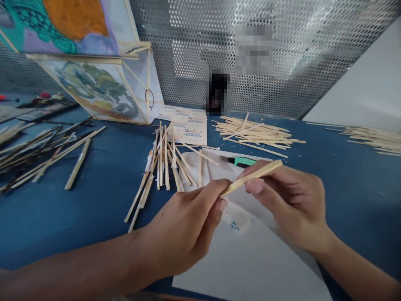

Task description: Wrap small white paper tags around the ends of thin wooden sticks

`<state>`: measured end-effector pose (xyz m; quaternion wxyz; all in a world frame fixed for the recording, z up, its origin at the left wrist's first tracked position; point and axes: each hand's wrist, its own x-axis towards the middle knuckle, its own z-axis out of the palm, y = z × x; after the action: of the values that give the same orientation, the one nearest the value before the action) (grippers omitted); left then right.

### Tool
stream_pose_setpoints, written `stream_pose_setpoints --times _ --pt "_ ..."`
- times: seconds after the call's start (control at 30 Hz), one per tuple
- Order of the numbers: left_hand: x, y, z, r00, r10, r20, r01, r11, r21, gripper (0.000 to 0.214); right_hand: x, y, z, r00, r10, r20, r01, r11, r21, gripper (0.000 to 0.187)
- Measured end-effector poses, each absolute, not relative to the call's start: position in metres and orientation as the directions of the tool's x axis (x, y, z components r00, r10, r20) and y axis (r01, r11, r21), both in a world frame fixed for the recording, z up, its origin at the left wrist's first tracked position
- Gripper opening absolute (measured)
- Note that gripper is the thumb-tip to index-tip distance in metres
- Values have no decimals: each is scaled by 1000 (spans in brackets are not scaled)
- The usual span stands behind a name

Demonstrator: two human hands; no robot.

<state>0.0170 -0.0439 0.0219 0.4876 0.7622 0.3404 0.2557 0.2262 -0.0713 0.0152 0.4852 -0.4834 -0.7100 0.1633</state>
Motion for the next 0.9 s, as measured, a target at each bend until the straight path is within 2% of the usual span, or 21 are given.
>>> stream_pose_setpoints --times 0.07,0.13,0.2,0.27,0.33,0.4,0.5,0.57,0.67,0.77,0.9 --pt "18 -46 19 630 777 -1 309 -249 918 22 233 -65 16 -59 841 537 550 477 -686 16" --pt "20 -46 13 597 799 -70 304 -145 942 29 249 -52 13 -108 859 501 682 431 -591 19" --pt "23 -42 6 562 814 -147 232 15 973 31 270 -35 3 -169 901 400 882 319 -346 29" --pt "26 -36 0 555 800 -228 123 192 974 26 292 -19 -9 -190 947 261 971 219 -90 41" --pt "29 -28 -5 563 767 -307 35 350 936 22 306 -10 -19 -199 968 150 980 198 24 41" --pt "31 -22 -8 570 727 -383 -11 473 881 20 309 -8 -22 -204 965 167 979 206 4 40" --pt "34 -18 -12 546 709 -446 -86 577 812 21 295 -15 -16 -215 923 320 947 277 -164 41" --pt "35 -17 -14 518 724 -455 -139 596 791 23 282 -22 -11 -263 907 330 909 347 -230 41" --pt "34 -20 -14 512 731 -451 -158 596 787 25 265 -30 -11 -316 898 307 925 363 -108 41" --pt "34 -23 -12 524 731 -437 -143 582 801 25 253 -35 -18 -312 885 345 948 314 52 43" --pt "38 -26 -5 509 743 -434 -175 584 793 24 245 -27 -18 -319 871 373 945 264 192 48"
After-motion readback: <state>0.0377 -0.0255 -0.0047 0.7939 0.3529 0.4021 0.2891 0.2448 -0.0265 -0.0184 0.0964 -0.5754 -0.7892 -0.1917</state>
